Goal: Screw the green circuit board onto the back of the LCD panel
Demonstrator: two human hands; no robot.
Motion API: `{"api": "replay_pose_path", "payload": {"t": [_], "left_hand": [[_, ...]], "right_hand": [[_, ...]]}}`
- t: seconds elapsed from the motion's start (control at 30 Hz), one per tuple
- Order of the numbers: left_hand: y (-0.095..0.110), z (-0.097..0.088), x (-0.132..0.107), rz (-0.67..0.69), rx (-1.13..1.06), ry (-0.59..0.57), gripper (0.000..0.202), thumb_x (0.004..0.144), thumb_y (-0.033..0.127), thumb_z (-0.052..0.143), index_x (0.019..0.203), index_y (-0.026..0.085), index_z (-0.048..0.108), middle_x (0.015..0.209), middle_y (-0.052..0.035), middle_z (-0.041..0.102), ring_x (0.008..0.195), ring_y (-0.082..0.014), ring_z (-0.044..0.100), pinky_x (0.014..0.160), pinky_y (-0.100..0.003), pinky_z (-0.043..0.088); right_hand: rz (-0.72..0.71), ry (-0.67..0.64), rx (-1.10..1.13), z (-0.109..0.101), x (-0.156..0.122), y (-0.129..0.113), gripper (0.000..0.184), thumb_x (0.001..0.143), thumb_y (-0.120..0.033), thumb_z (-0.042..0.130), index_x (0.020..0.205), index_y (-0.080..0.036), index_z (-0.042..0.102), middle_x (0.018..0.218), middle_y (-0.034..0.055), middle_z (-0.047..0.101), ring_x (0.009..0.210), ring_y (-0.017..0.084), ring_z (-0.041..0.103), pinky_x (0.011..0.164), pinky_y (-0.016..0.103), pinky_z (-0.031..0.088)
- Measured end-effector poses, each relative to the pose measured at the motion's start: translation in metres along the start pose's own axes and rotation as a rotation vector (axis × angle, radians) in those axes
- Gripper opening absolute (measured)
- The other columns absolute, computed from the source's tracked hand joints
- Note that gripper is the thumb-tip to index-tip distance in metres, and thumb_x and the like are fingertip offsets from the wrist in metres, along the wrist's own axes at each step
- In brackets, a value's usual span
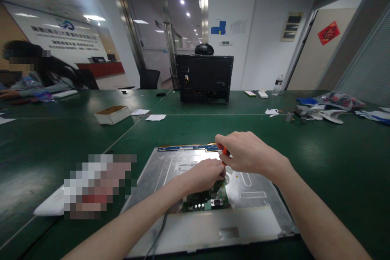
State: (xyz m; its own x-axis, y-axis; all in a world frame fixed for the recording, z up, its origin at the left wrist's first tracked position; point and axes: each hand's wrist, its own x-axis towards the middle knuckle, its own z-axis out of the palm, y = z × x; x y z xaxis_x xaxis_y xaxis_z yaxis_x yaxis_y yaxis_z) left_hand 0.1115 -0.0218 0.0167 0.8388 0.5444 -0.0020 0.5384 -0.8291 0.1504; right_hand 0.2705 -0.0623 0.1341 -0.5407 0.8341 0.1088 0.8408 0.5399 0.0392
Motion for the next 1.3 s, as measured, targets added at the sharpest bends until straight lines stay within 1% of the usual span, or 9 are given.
{"api": "replay_pose_path", "payload": {"t": [0.13,0.27,0.37,0.47,0.57,0.7,0.8,1.03,1.3], "left_hand": [[0.001,-0.002,0.0,-0.008,0.007,-0.013,0.006,0.089,0.018,0.057,0.091,0.016,0.062,0.091,-0.0069,0.067,0.084,-0.0235,0.063,0.073,-0.031,0.047],[0.002,-0.004,0.0,-0.02,0.014,-0.017,0.007,0.089,0.019,0.056,0.086,0.017,0.062,0.088,-0.006,0.067,0.082,-0.0227,0.063,0.072,-0.031,0.046],[0.001,-0.003,0.0,-0.007,0.005,-0.007,0.007,0.089,0.017,0.056,0.086,0.017,0.063,0.09,-0.0052,0.066,0.083,-0.022,0.062,0.073,-0.03,0.046],[0.0,-0.002,0.0,-0.003,0.009,-0.001,0.006,0.088,0.016,0.057,0.09,0.017,0.063,0.093,-0.0057,0.067,0.087,-0.0231,0.063,0.074,-0.031,0.046],[-0.001,-0.002,0.0,0.002,0.005,-0.013,0.007,0.088,0.018,0.058,0.094,0.017,0.062,0.096,-0.0063,0.068,0.089,-0.0242,0.063,0.074,-0.031,0.047],[-0.001,-0.002,-0.001,0.0,0.011,-0.021,0.009,0.09,0.019,0.057,0.097,0.017,0.062,0.1,-0.0078,0.068,0.092,-0.0252,0.063,0.074,-0.031,0.047],[0.001,-0.004,-0.002,-0.006,0.019,-0.02,0.008,0.09,0.019,0.056,0.095,0.016,0.062,0.098,-0.0084,0.068,0.089,-0.0253,0.064,0.072,-0.031,0.047],[0.005,-0.009,-0.001,-0.033,0.012,-0.036,0.006,0.09,0.018,0.057,0.09,0.017,0.063,0.093,-0.006,0.068,0.086,-0.0232,0.064,0.071,-0.03,0.046],[0.005,-0.011,-0.001,-0.023,0.023,-0.03,0.007,0.089,0.016,0.057,0.09,0.017,0.065,0.095,-0.0069,0.068,0.088,-0.0231,0.064,0.073,-0.03,0.046]], "right_hand": [[0.032,0.014,-0.013,0.002,0.003,0.0,0.012,0.084,-0.028,0.053,0.092,-0.021,0.058,0.075,0.0035,0.067,0.062,0.016,0.058,0.05,0.028,0.018],[0.061,0.023,-0.005,0.002,0.004,0.0,0.014,0.084,-0.032,0.056,0.09,-0.021,0.06,0.075,0.0038,0.067,0.062,0.016,0.058,0.05,0.028,0.018],[0.04,0.019,0.044,0.001,0.002,0.001,0.017,0.081,-0.034,0.059,0.091,-0.021,0.06,0.077,0.0032,0.068,0.065,0.016,0.058,0.05,0.027,0.02],[-0.002,0.025,0.085,0.001,0.0,0.003,0.015,0.08,-0.028,0.058,0.092,-0.02,0.058,0.082,0.0031,0.069,0.069,0.016,0.059,0.051,0.026,0.022],[-0.012,0.033,0.061,0.002,0.001,0.004,0.013,0.08,-0.023,0.053,0.092,-0.019,0.058,0.081,0.0038,0.069,0.067,0.016,0.059,0.051,0.027,0.022],[0.002,0.035,0.044,0.004,0.002,0.004,0.013,0.081,-0.024,0.052,0.093,-0.019,0.058,0.08,0.0037,0.069,0.066,0.016,0.058,0.05,0.028,0.02],[0.017,0.034,0.037,0.004,0.003,0.004,0.012,0.082,-0.025,0.052,0.092,-0.02,0.058,0.08,0.0035,0.069,0.065,0.016,0.058,0.05,0.028,0.02],[0.034,0.045,0.005,0.004,0.004,0.004,0.011,0.082,-0.026,0.053,0.089,-0.02,0.058,0.076,0.0035,0.067,0.062,0.015,0.056,0.049,0.027,0.019],[0.032,0.067,-0.004,0.005,0.004,0.003,0.011,0.082,-0.027,0.053,0.089,-0.02,0.058,0.076,0.0035,0.068,0.06,0.014,0.054,0.049,0.027,0.018]]}}
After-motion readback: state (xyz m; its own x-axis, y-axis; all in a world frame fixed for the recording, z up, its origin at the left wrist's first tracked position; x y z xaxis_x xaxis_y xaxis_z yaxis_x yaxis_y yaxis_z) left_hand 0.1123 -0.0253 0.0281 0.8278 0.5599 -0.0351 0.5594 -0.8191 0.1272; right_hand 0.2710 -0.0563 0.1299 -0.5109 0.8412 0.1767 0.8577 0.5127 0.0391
